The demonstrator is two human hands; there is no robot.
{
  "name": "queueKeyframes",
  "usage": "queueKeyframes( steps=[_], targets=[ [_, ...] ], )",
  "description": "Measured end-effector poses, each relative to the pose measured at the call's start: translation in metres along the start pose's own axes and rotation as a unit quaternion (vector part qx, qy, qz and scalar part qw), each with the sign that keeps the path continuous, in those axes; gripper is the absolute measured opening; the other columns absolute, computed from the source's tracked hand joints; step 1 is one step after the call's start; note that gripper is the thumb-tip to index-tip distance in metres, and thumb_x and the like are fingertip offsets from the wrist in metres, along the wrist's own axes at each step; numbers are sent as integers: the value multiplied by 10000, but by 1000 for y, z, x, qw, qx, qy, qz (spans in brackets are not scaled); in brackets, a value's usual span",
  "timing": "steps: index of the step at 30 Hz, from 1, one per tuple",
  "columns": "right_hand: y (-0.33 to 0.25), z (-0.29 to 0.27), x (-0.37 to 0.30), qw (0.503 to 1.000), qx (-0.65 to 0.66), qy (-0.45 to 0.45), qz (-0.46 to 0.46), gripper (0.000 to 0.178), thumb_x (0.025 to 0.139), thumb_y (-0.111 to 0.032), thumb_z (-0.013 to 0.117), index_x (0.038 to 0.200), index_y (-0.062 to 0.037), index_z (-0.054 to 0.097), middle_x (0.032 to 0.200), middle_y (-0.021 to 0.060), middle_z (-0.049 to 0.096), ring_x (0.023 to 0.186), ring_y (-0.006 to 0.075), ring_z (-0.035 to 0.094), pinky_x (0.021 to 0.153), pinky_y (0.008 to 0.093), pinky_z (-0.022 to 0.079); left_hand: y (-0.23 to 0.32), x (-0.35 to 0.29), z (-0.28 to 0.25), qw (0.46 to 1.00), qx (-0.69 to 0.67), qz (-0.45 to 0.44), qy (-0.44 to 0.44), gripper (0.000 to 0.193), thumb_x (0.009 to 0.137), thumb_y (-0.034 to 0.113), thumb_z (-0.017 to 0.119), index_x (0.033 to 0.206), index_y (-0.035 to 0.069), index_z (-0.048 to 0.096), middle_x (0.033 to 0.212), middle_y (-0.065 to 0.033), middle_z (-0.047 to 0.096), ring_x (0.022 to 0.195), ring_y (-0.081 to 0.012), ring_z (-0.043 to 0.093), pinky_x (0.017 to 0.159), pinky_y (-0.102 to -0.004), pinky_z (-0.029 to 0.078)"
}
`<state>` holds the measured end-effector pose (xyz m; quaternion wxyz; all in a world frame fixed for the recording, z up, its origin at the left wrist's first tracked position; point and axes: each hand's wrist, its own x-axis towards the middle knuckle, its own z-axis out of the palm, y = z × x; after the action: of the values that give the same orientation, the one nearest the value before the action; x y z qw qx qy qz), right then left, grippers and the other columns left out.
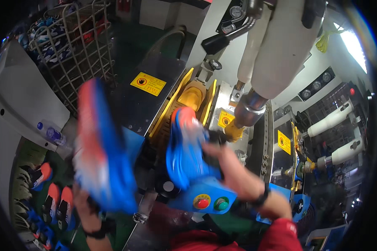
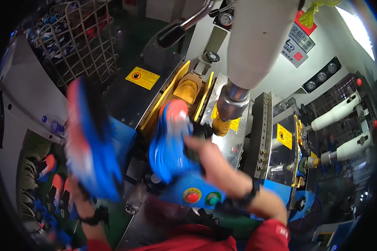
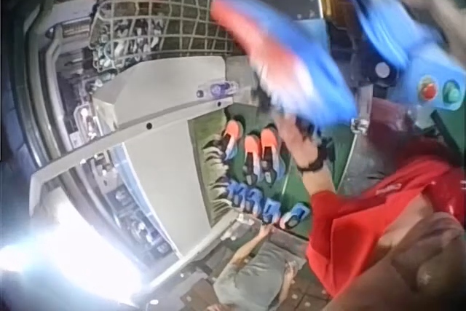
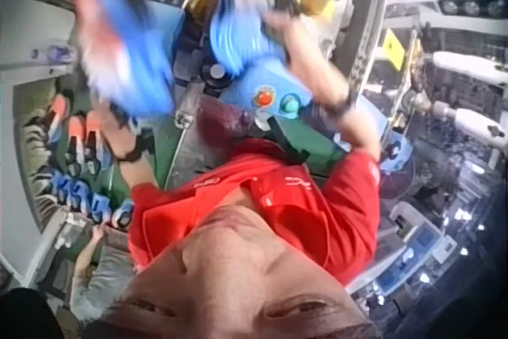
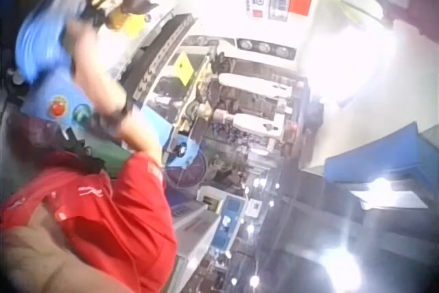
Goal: The person picks up shoes from a conveyor belt, places them into a machine to be pressed, and then feeds them through a sole wrinkle removing machine before placing them onto a storage rack.
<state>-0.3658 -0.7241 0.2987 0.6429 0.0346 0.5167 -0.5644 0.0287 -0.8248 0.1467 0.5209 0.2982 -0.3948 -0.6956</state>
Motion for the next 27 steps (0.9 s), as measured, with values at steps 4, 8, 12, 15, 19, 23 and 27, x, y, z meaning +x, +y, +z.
queueKeyframes(
  steps=[4, 8, 12, 15, 19, 23, 27],
  targets=[
    [-56, -19, 150, 900, -310, 243, -187, 477, 838, -241, 671, 1124, 93, 486, 987, 204, 655, 827, 306, 695, 673, 433, 564, 4, -96, -80, 989, 41, 46, 137, 541, 996, 312, 409, 1421, -22, 387, 1358, -159, 506, 1175, -305, 551, 998, -446, 449],
    [15, 10, 220, 667, -496, 418, -367, 578, 734, -187, 679, 1160, 112, 430, 1118, 301, 565, 1082, 379, 586, 890, 428, 492, 2, -104, -118, 986, 34, -15, 160, 543, 997, 315, 411, 1423, -20, 384, 1358, -163, 506, 1177, -309, 550, 999, -451, 449],
    [-18, -8, 221, 684, -541, 372, -317, 529, 714, -153, 662, 1137, 95, 462, 1092, 266, 592, 1028, 360, 614, 890, 426, 494, -34, -154, -73, 976, -18, -77, 204, 546, 997, 319, 414, 1425, -18, 379, 1358, -168, 505, 1180, -313, 550, 1002, -456, 449],
    [-14, -1, 222, 686, -446, 457, -349, 477, 711, -165, 660, 1084, 71, 482, 1059, 238, 604, 1009, 358, 619, 891, 436, 491, -38, -175, -34, 973, -50, -103, 203, 549, 998, 322, 417, 1427, -17, 376, 1359, -173, 505, 1182, -317, 549, 1003, -460, 448],
    [-21, -8, 177, 774, -517, 306, -200, 631, 847, -398, 627, 1229, 82, 477, 1058, 185, 625, 922, 295, 651, 748, 380, 531, -25, -164, -23, 979, -74, -89, 170, 552, 999, 327, 420, 1430, -15, 371, 1359, -178, 505, 1184, -322, 549, 1006, -466, 448],
    [42, -1, 56, 517, -688, 66, -505, 691, 879, -375, 654, 1344, 84, 428, 1311, 310, 501, 1180, 451, 526, 980, 456, 452, 14, -242, 26, 967, -88, -70, 226, 557, 997, 324, 443, 1433, -12, 360, 1358, -187, 507, 1191, -328, 547, 1011, -478, 448],
    [129, -118, -77, 404, -737, 111, -531, 758, 823, -302, 697, 1424, 32, 379, 1496, 263, 326, 1371, 465, 326, 1106, 608, 245, 3, -264, 38, 978, -99, -14, 185, 530, 959, 195, 507, 1426, -17, 370, 1374, -194, 485, 1200, -327, 546, 1041, -479, 424]
  ],
)
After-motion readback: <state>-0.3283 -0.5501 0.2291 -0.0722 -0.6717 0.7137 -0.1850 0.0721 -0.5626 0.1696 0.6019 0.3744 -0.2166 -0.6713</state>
